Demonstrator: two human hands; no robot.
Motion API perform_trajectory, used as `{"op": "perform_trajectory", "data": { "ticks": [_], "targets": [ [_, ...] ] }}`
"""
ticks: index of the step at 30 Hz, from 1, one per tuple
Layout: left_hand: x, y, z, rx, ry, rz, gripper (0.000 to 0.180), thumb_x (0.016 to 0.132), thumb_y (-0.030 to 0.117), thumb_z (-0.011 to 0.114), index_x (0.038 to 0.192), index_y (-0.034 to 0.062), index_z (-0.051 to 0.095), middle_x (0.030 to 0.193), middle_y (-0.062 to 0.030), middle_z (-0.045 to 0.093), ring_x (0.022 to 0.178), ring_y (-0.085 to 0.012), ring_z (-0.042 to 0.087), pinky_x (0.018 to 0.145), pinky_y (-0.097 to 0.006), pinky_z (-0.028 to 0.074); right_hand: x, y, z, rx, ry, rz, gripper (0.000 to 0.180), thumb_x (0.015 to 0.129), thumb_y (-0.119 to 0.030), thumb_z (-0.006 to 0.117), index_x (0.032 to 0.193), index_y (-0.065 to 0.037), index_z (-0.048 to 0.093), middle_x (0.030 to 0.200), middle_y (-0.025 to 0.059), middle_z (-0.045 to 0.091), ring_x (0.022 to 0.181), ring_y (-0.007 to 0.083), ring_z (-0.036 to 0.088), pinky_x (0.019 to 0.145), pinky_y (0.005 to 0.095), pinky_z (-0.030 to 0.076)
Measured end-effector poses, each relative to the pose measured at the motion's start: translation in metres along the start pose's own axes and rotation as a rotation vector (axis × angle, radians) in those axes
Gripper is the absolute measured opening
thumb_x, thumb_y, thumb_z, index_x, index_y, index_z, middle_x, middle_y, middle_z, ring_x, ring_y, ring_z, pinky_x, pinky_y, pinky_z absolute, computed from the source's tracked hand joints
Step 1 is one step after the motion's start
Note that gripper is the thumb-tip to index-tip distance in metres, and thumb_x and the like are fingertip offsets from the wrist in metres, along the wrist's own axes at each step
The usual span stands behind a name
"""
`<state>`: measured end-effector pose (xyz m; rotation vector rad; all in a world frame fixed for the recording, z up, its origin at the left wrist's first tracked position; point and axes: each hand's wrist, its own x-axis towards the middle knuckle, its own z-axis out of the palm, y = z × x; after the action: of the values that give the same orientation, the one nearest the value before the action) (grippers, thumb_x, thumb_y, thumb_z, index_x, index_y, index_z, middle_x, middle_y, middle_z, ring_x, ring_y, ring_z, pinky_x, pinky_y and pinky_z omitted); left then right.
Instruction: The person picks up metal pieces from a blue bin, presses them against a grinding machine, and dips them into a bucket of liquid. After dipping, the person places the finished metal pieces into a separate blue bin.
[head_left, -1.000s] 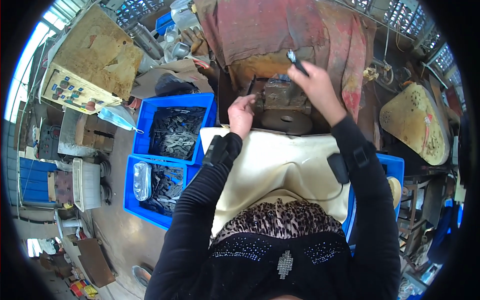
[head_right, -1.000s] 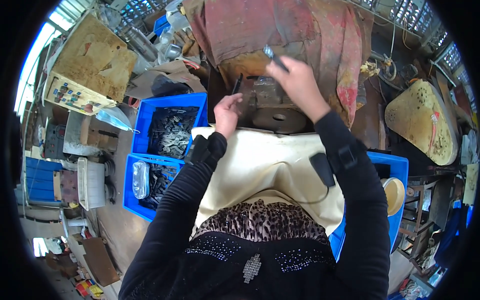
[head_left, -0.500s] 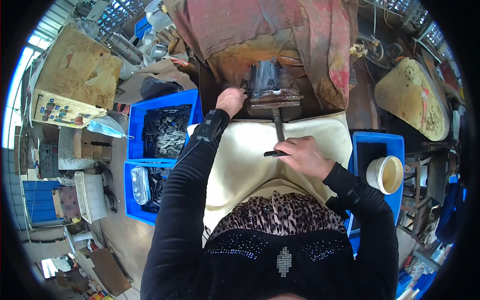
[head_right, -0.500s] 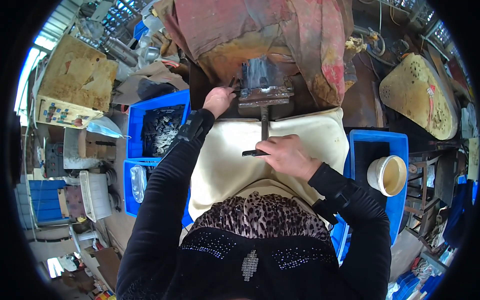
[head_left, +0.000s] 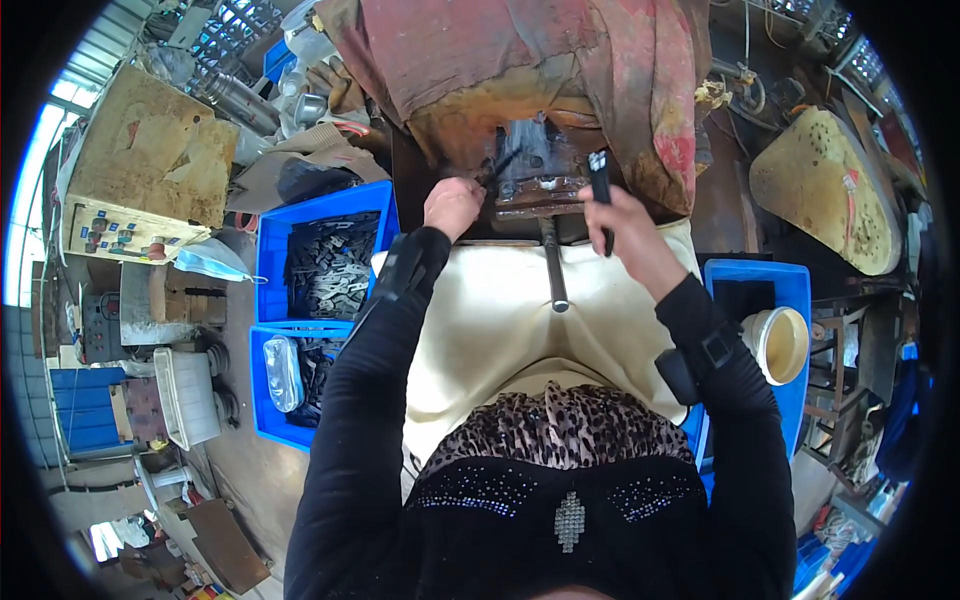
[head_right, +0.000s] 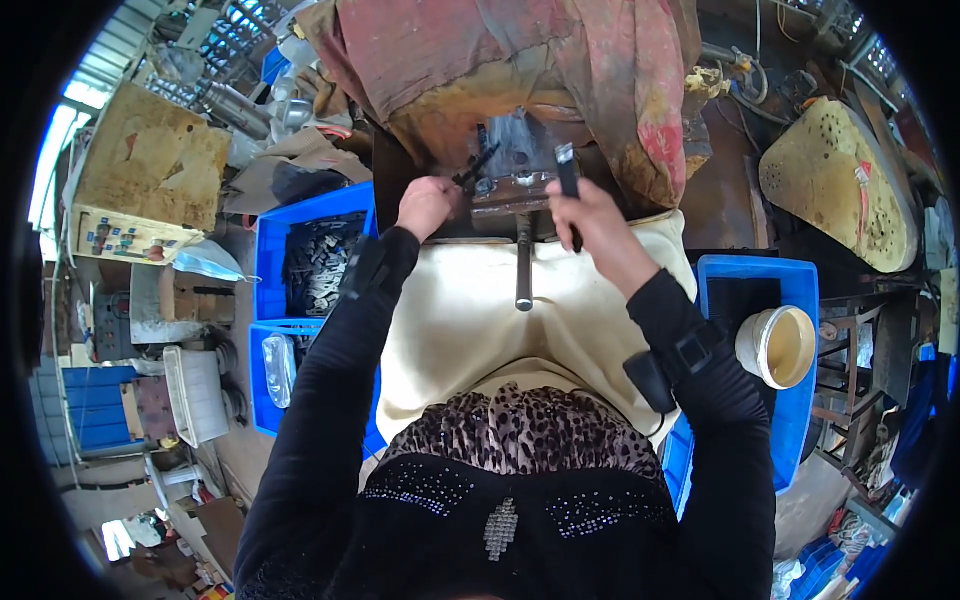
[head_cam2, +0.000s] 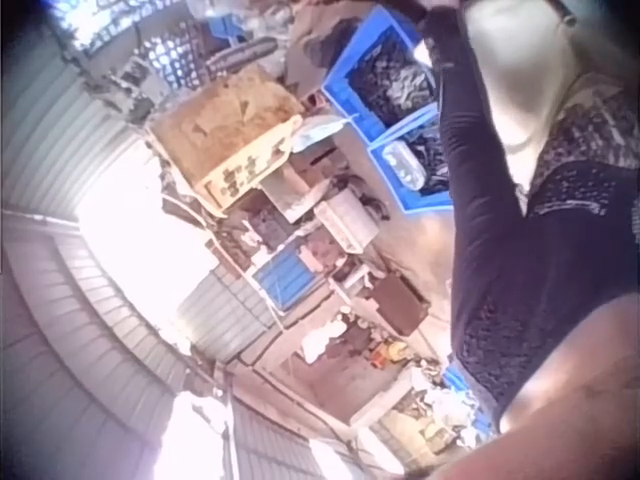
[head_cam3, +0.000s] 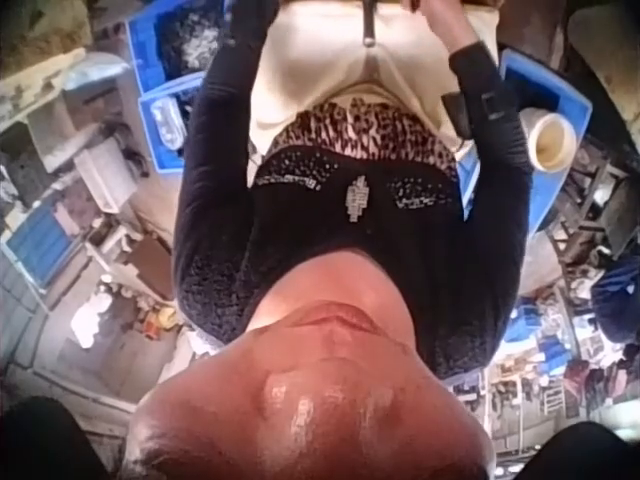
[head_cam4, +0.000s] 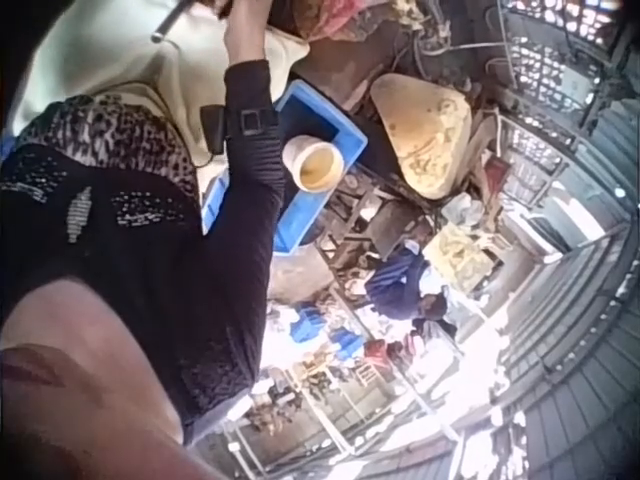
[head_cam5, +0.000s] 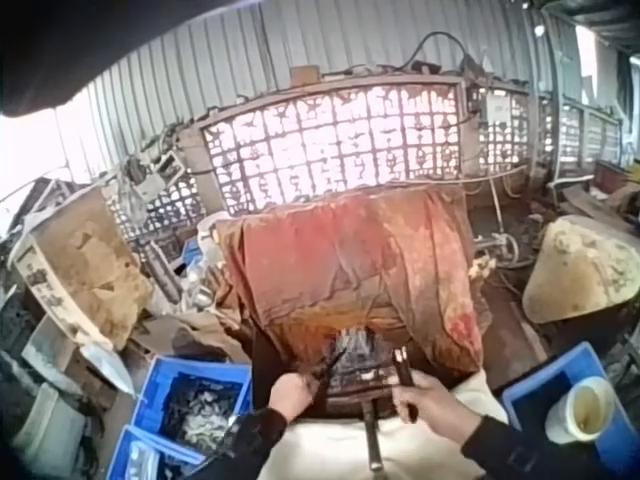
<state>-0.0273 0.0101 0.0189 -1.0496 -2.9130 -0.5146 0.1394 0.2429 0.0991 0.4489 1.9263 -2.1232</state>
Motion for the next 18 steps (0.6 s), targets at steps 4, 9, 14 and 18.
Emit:
{"op": "perform_trajectory", "data": {
  "ticks": [4, 9, 14, 18],
  "targets": [
    [-0.021, 0.05, -0.033, -0.465, 0.114, -0.249, 0.018, 0.083, 0.018, 0.06, 0.073, 0.006, 0.068, 0.07, -0.0141, 0.066, 0.069, -0.0293, 0.066, 0.063, -0.041, 0.052, 0.041, 0.012, -0.006, 0.582, 0.07, -0.047, 0.027, 0.091, -0.003, 0.058, 0.116, 0.0, 0.049, 0.104, 0.0143, 0.064, 0.095, 0.0257, 0.065, 0.085, 0.0373, 0.053],
    [-0.039, 0.1, -0.038, -0.185, 0.324, -0.039, 0.016, 0.083, 0.017, 0.061, 0.078, 0.0032, 0.066, 0.077, -0.0145, 0.067, 0.069, -0.0292, 0.066, 0.061, -0.042, 0.052, 0.062, 0.012, 0.037, 0.828, 0.037, -0.184, 0.026, 0.091, 0.001, 0.056, 0.116, 0.001, 0.048, 0.108, 0.0178, 0.061, 0.101, 0.0295, 0.064, 0.091, 0.041, 0.052],
    [-0.048, 0.122, -0.039, -0.06, 0.273, -0.018, 0.018, 0.081, 0.015, 0.061, 0.093, 0.0029, 0.068, 0.084, -0.018, 0.067, 0.069, -0.0321, 0.065, 0.06, -0.042, 0.052, 0.059, 0.016, 0.049, 0.783, 0.057, -0.266, 0.024, 0.092, 0.0, 0.056, 0.115, -0.001, 0.049, 0.104, 0.0159, 0.063, 0.097, 0.0261, 0.064, 0.083, 0.0378, 0.053],
    [-0.05, 0.082, -0.023, -0.544, 0.236, 0.068, 0.024, 0.083, 0.005, 0.056, 0.103, 0.0029, 0.069, 0.08, -0.0147, 0.068, 0.064, -0.0268, 0.064, 0.06, -0.037, 0.053, 0.055, 0.019, 0.033, 0.73, -0.01, -0.262, 0.025, 0.095, -0.003, 0.054, 0.12, -0.001, 0.049, 0.106, 0.0126, 0.063, 0.088, 0.02, 0.061, 0.078, 0.0333, 0.051]
  ]
}}
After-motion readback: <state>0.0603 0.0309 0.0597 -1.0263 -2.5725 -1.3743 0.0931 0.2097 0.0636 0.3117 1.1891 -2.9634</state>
